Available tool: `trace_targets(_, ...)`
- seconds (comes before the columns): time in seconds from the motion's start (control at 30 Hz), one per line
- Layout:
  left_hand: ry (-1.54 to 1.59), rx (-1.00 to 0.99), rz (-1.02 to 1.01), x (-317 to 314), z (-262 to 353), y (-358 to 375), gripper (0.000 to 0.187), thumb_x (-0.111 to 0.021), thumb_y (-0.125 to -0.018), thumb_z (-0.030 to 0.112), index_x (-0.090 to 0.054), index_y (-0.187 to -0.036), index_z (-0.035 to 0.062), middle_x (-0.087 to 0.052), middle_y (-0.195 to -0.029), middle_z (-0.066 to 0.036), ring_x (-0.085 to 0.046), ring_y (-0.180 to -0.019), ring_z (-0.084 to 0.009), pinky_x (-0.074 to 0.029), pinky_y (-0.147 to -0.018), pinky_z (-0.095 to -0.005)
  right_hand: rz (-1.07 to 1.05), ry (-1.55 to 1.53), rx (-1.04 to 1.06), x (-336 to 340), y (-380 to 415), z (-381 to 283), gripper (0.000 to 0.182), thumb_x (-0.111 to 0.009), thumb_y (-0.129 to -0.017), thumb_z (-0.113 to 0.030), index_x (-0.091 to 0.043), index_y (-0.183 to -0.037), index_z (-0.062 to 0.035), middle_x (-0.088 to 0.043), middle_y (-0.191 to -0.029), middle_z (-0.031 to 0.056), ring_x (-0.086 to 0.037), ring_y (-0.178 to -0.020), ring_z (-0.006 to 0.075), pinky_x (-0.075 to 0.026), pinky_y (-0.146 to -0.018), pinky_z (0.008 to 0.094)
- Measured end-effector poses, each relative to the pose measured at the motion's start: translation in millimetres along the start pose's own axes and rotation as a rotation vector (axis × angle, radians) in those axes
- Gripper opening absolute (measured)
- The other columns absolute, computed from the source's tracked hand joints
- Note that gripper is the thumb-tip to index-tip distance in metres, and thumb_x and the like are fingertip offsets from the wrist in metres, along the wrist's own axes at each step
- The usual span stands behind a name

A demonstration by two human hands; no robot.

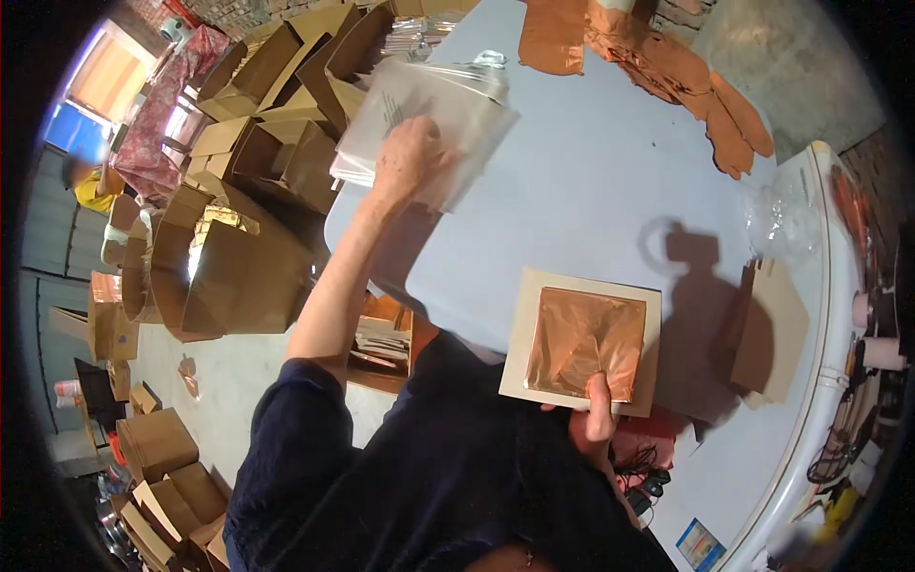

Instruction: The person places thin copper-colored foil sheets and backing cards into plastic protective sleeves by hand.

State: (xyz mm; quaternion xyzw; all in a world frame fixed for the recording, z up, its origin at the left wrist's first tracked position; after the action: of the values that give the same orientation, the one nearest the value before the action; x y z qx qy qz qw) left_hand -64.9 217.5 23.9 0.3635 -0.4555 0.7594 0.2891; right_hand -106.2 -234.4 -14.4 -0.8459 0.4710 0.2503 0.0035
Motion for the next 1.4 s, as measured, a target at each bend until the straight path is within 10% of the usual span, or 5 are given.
trace_targets(0.8,0.348,0.373,-0.153,2,-29,-8,0.028,-0.066,-0.104,0.031,-0.07,-0.106,0.0031,-0.071,-0.095,-0.022,-0.068,-0.088,-0.0373,-0.052,-0.081,-0.0434,-0.049,0.035,-0.03,-20,-11,-30,0.038,-0.037,-0.114,-0.023,-0.051,-0.133,0.0082,-0.073,-0.097,0.022,-0.071,-0.074,0.0277,-0.06,-0.074,0.0378)
trace_targets(0.9,0.333,0.355,-0.196,-1,-37,-10,0.03,-0.067,-0.109,0.032,-0.073,-0.108,0.0022,-0.071,-0.085,-0.009,-0.062,-0.082,-0.0131,-0.051,-0.075,-0.0344,0.01,0.011,-0.044,-25,-11,-35,0.039,-0.037,-0.114,-0.023,-0.051,-0.132,0.0087,-0.073,-0.096,0.0211,-0.071,-0.074,0.0278,-0.061,-0.073,0.0372)
trace_targets(1.4,0.435,0.376,-0.129,3,-38,-32,0.026,-0.078,-0.103,0.025,-0.064,-0.098,0.0022,-0.067,-0.088,0.0,-0.06,-0.083,-0.0127,-0.051,-0.076,-0.0331,0.019,-0.056,0.011,-19,-14,-28,0.047,-0.038,-0.115,-0.023,-0.038,-0.15,0.0081,-0.069,-0.125,0.0261,-0.077,-0.094,0.0354,-0.068,-0.069,0.0447)
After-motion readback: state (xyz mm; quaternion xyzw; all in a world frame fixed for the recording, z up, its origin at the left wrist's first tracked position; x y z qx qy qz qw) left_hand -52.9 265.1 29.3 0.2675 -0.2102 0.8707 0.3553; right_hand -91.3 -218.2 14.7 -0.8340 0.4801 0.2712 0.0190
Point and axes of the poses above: each hand's wrist, its own y-axis away from the middle knuckle, its own x-axis out of the back of the hand, z = x × y, the point moved 4 cm from there along -y, towards the middle knuckle
